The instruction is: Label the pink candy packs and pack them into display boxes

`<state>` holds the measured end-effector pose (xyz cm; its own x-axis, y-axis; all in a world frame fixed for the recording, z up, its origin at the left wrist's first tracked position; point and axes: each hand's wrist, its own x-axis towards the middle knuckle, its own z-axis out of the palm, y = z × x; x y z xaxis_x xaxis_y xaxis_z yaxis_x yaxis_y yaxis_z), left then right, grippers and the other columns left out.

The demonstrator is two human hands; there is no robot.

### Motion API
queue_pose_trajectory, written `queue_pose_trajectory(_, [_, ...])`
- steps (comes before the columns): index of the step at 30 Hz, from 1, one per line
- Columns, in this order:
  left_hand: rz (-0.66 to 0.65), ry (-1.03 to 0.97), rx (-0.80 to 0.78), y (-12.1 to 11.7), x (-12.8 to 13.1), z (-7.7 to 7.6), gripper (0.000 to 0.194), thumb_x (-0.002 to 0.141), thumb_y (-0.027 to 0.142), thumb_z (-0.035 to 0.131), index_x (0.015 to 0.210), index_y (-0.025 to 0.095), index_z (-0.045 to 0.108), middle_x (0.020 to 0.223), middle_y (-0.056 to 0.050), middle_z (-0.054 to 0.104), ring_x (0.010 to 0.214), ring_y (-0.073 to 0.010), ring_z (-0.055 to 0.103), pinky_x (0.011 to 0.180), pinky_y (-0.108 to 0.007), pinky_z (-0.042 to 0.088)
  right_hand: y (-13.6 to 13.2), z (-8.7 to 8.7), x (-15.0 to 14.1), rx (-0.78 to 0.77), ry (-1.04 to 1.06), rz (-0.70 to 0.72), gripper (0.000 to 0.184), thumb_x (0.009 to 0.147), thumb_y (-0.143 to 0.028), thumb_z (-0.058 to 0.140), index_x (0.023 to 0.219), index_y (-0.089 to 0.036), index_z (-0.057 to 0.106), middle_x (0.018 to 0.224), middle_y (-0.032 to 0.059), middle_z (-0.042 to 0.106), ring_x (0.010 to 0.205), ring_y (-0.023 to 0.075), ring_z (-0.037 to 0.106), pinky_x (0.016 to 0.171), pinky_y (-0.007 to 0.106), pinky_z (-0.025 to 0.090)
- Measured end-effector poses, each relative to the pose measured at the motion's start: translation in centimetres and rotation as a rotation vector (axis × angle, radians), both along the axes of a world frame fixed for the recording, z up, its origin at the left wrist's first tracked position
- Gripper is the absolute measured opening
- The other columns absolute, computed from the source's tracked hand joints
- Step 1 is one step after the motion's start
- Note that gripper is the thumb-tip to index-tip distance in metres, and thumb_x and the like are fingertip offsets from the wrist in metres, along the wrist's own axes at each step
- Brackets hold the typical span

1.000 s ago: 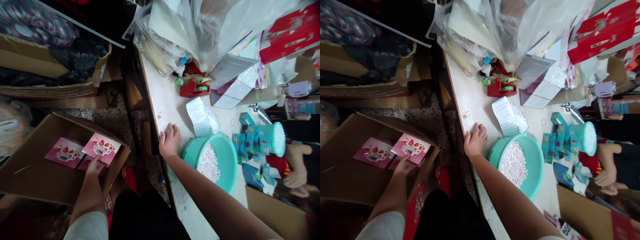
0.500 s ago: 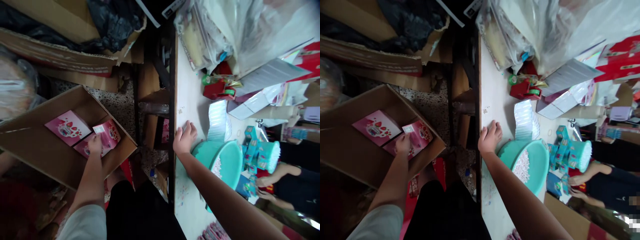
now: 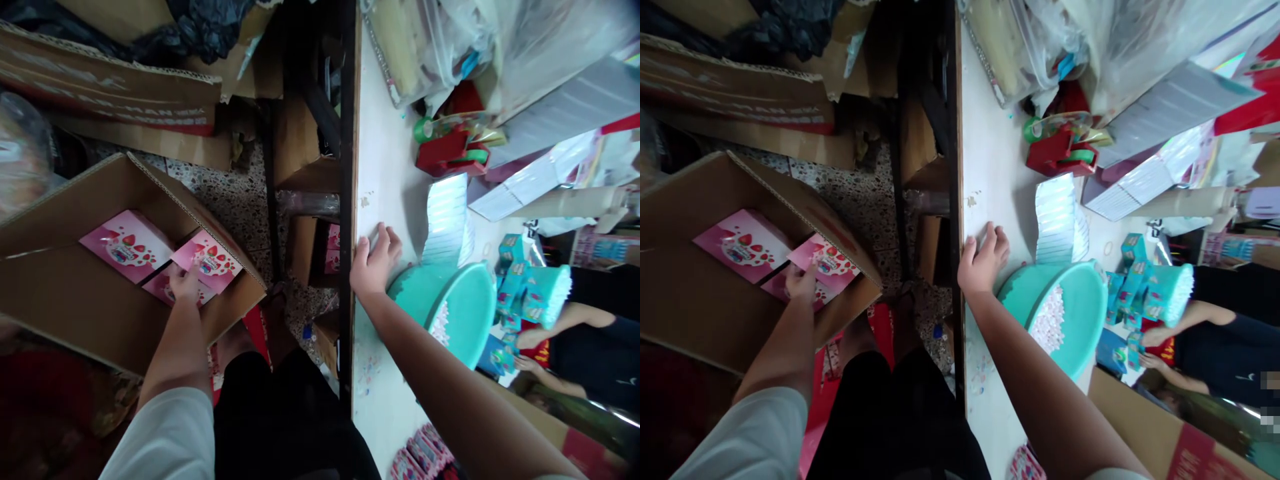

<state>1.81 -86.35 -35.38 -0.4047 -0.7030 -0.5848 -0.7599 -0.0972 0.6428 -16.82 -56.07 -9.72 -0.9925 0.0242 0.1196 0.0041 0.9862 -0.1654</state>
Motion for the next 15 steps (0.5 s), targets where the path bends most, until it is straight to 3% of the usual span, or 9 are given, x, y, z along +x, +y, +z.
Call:
queue_pose_trajectory(4, [-0.056,-0.021,-0.005,0.1,0.1,-0.6,0.034,0.092,0.033,0.053,0.119,0.012,0.059,0.110,-0.011,0.069,0.101,-0.0217,0.066,0.091,-0.037,0.054,0.1,0.0,0.0,0.011,0.004,0.011,0.051,0.096,-0.045,0.037,0.140,-0.020,0.042,0.139,0.0181,0.042,0.135,0.0332,0.036,0.108,0.059,0.029])
queue_pose_trajectory(8, [-0.116,-0.186,-0.094,0.9,-0.3,-0.9,0.035,0.089,0.039,0.052,0.110,0.013,0.064,0.112,-0.015,0.066,0.113,-0.0306,0.058,0.100,-0.045,0.046,0.3,0.0,0.0,0.031,0.006,0.030,0.052,0.096,-0.045,0.034,0.140,-0.019,0.042,0.138,0.0186,0.042,0.135,0.0328,0.036,0.108,0.059,0.028])
queue_pose_trajectory(12, [-0.163,-0.420,-0.194,1.1,-0.1,-0.6,0.039,0.081,0.041,0.060,0.108,0.013,0.062,0.133,-0.022,0.048,0.128,-0.0432,0.038,0.104,-0.062,0.034,0.4,-0.1,0.0,0.041,0.014,0.043,0.053,0.096,-0.046,0.033,0.140,-0.017,0.041,0.137,0.0196,0.041,0.135,0.0332,0.036,0.108,0.058,0.029])
queue_pose_trajectory(15, [-0.212,-0.522,-0.209,1.0,0.1,-0.5,0.064,0.072,0.034,0.069,0.127,0.010,0.049,0.142,-0.026,0.034,0.130,-0.0453,0.033,0.104,-0.063,0.029,0.5,-0.2,-0.1,0.049,0.014,0.040,0.052,0.096,-0.046,0.033,0.140,-0.018,0.041,0.137,0.0186,0.041,0.134,0.0326,0.037,0.108,0.058,0.030])
